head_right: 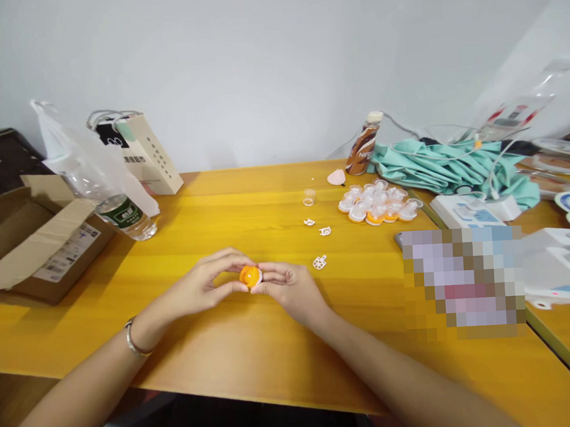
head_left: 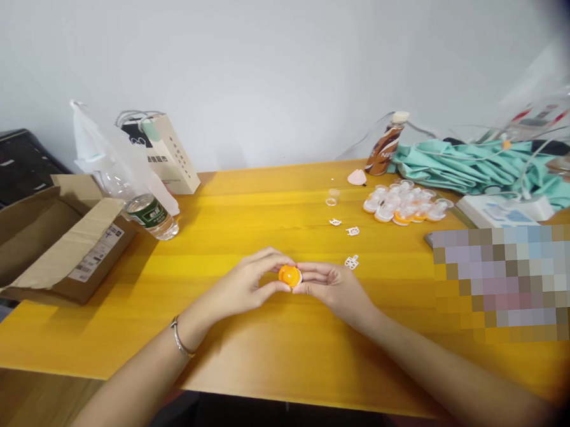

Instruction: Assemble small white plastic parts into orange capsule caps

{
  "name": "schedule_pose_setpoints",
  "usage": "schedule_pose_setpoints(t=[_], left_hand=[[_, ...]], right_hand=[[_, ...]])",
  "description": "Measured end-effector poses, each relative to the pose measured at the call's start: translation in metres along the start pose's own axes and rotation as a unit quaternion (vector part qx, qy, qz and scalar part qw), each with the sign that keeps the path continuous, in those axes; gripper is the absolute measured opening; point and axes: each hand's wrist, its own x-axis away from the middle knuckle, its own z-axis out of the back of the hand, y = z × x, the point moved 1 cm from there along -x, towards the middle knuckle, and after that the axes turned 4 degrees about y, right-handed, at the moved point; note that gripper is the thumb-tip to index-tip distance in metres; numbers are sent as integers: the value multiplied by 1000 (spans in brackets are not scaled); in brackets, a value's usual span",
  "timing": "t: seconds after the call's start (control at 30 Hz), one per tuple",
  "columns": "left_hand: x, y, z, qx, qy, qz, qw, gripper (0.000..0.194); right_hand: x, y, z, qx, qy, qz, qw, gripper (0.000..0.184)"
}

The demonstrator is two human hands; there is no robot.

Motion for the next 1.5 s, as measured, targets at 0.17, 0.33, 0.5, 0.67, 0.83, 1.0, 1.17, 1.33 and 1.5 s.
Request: schedule_pose_setpoints(t=[0.17,0.33,0.5,0.67,0.83,1.0,1.17,1.33,1.5], left_hand=[[0,1,1,-37,-27,-17,999,24],[0,2,5,-48,-63,-32,996,25],[1,2,4,-77,-35,-9,996,22],[0,2,4,-70,-56,-20,996,22],[-1,-3,5,-31,-70,-6,997,25],[-1,-5,1,7,-25,20,999,27],[-1,-7,13,14,34,33,999,26],[-1,-21,24,-89,-9,65,994,21],[2,-33,16,-165,-103,111,975,15]], right_hand=[[-1,3,1,18,-6,-1,1000,32],[-2,6,1,17,-16,-14,1000,30],[0,4,-1,5,2,-19,1000,33],[0,5,-1,1,1,-26,1000,34],[-1,8,0,-7,8,-43,999,38],[-2,5,1,-9,-10,-34,999,39],[-4,5,4,0,-12,-28,1000,37],[-6,6,8,1,-20,-22,1000,41],[-10,6,11,10,-42,-22,999,40]])
